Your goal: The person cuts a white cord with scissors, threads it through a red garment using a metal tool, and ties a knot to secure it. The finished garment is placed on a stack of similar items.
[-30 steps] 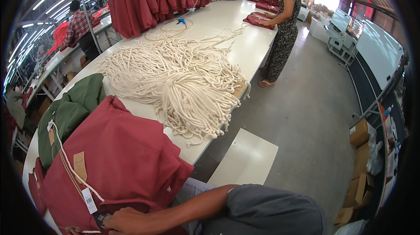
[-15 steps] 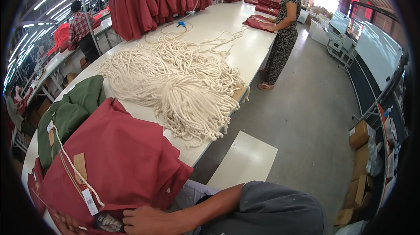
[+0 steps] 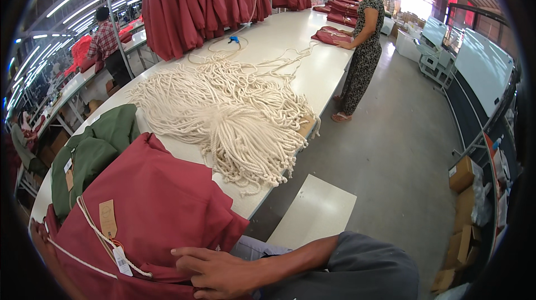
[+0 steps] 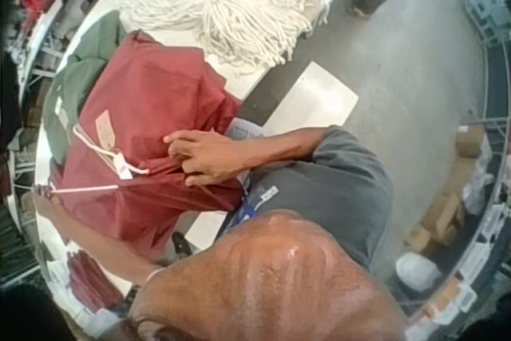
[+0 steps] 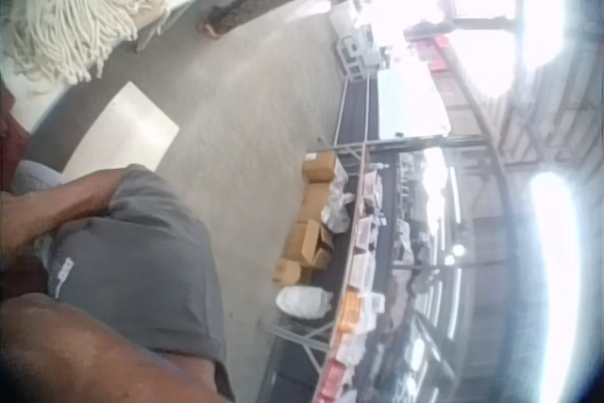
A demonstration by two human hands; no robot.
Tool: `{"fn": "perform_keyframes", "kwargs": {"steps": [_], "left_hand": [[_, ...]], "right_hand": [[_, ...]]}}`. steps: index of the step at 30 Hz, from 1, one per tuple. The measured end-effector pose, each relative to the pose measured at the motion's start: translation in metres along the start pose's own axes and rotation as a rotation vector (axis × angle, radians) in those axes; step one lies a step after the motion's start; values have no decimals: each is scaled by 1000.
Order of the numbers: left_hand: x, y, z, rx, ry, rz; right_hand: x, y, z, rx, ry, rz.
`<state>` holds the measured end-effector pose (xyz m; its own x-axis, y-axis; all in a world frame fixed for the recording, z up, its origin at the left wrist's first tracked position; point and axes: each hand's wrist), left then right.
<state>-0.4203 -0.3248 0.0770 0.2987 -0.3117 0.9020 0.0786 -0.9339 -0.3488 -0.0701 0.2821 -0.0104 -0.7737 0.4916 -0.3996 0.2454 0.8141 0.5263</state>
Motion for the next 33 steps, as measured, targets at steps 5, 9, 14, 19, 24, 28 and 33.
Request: {"fn": "perform_keyframes", "kwargs": {"steps": [5,9,14,19,24,28,33], "left_hand": [[-5,-77,51,-90,172,-17],[13,-182,168,168,-516,-1241],[62,-269,333,-595,-237,-1007],[55,-299,396,-896,-264,-1191],[68,-309,398,-830,-320,-1232],[73,-293,404,-908,-448,-1362],[76,-258,404,-812,-429,-1385]], "right_hand": [[-15,-4,-19,-76,19,-160],[-22,2,-30,-283,103,-261],[-18,-2,-50,-382,188,-315],[-32,-13,-59,-358,263,-447],[-41,-21,-51,-291,251,-296],[-36,-27,-48,-303,182,-104],[-15,-14,-46,-448,105,-61]]}}
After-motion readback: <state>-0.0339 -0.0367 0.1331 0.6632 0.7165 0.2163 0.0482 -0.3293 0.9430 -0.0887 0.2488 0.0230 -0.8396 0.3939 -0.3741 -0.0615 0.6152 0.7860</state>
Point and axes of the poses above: each hand's wrist, its own z-axis away from the middle knuckle, its own y-axis out of the back of the hand, x = y × z, and after that the axes turned 9 degrees about z, right-handed
